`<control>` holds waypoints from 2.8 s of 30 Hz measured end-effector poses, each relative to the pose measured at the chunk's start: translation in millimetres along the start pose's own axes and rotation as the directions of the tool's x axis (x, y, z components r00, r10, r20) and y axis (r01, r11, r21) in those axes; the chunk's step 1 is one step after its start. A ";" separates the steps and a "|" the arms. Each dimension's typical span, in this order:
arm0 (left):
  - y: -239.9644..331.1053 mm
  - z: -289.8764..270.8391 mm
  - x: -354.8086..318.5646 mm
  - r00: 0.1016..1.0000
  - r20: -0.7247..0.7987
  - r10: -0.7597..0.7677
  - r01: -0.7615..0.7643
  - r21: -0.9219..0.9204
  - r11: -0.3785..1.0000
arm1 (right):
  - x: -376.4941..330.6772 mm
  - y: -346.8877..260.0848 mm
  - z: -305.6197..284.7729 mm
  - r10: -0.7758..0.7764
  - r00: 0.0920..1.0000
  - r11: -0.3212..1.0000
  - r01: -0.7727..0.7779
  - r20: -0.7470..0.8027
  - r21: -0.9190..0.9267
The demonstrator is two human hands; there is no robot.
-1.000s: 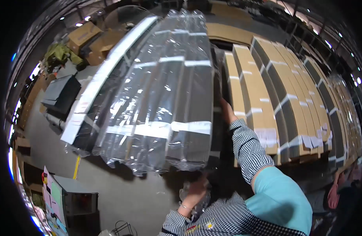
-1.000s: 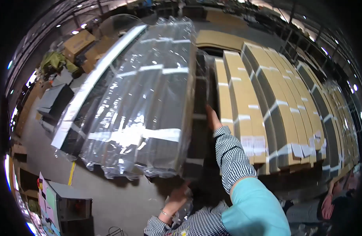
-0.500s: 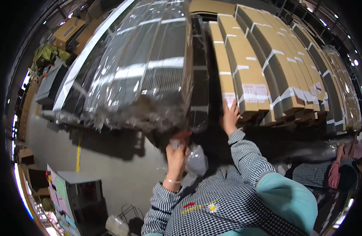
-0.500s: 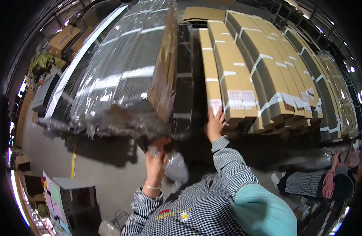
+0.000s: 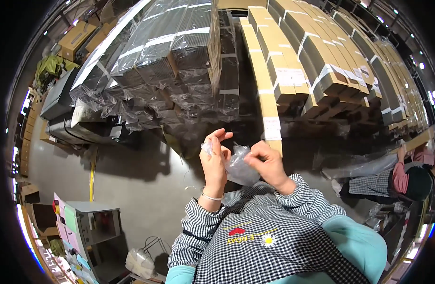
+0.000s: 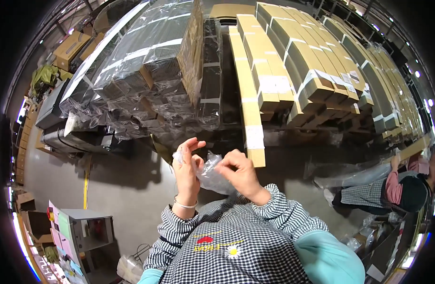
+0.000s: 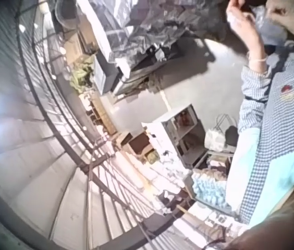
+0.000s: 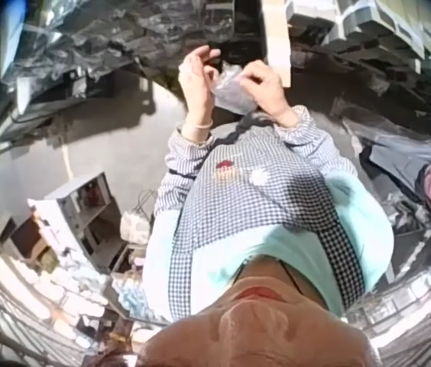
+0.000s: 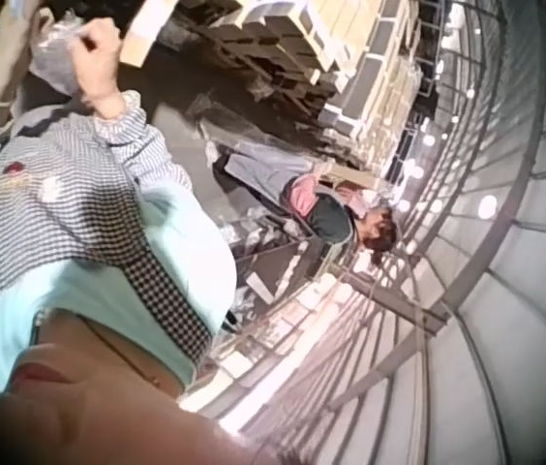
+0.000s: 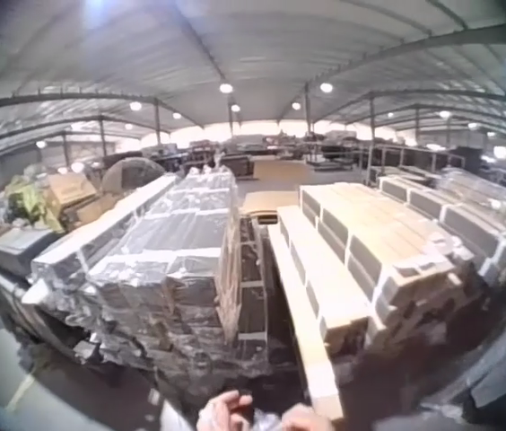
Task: Packaging long metal or plastic parts into plastic sleeves in a manufacturing facility.
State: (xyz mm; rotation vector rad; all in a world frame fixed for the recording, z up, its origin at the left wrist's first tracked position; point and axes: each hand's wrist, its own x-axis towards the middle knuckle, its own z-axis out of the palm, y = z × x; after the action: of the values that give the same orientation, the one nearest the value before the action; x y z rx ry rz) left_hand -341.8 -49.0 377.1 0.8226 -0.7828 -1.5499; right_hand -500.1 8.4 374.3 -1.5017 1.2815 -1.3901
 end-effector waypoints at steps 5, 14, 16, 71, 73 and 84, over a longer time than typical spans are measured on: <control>-14.6 -15.8 -25.6 0.993 0.072 0.097 -0.103 0.093 0.990 | -7.5 -2.0 -23.5 0.037 0.975 0.994 -0.013 -0.220 0.109; -48.8 4.6 -32.2 0.995 0.027 0.095 -0.097 0.087 0.991 | -31.0 16.7 -25.8 0.061 0.983 0.998 -0.062 -0.172 -0.002; -56.1 4.0 -31.5 0.996 0.037 0.085 -0.090 0.168 0.982 | -35.5 22.7 -28.1 0.165 0.957 0.984 -0.145 -0.240 0.101; -96.1 1.6 24.2 0.352 0.559 -0.751 0.461 0.595 0.658 | -48.4 124.8 -168.1 0.377 0.910 0.623 -0.387 0.172 0.680; -118.6 -3.9 34.6 0.452 0.412 -0.791 0.048 0.874 0.483 | -57.9 136.8 -171.4 0.509 0.818 0.825 -0.552 0.267 0.119; -203.3 -19.5 76.8 0.536 0.654 -0.535 -0.601 0.740 0.302 | -39.3 215.9 -170.2 0.099 0.940 0.894 0.060 0.326 -0.445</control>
State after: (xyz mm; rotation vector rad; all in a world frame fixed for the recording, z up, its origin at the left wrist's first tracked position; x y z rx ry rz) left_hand -439.2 -101.4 189.0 0.7408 -2.7638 -1.1948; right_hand -705.8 11.6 187.7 -1.9305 1.4447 -0.7890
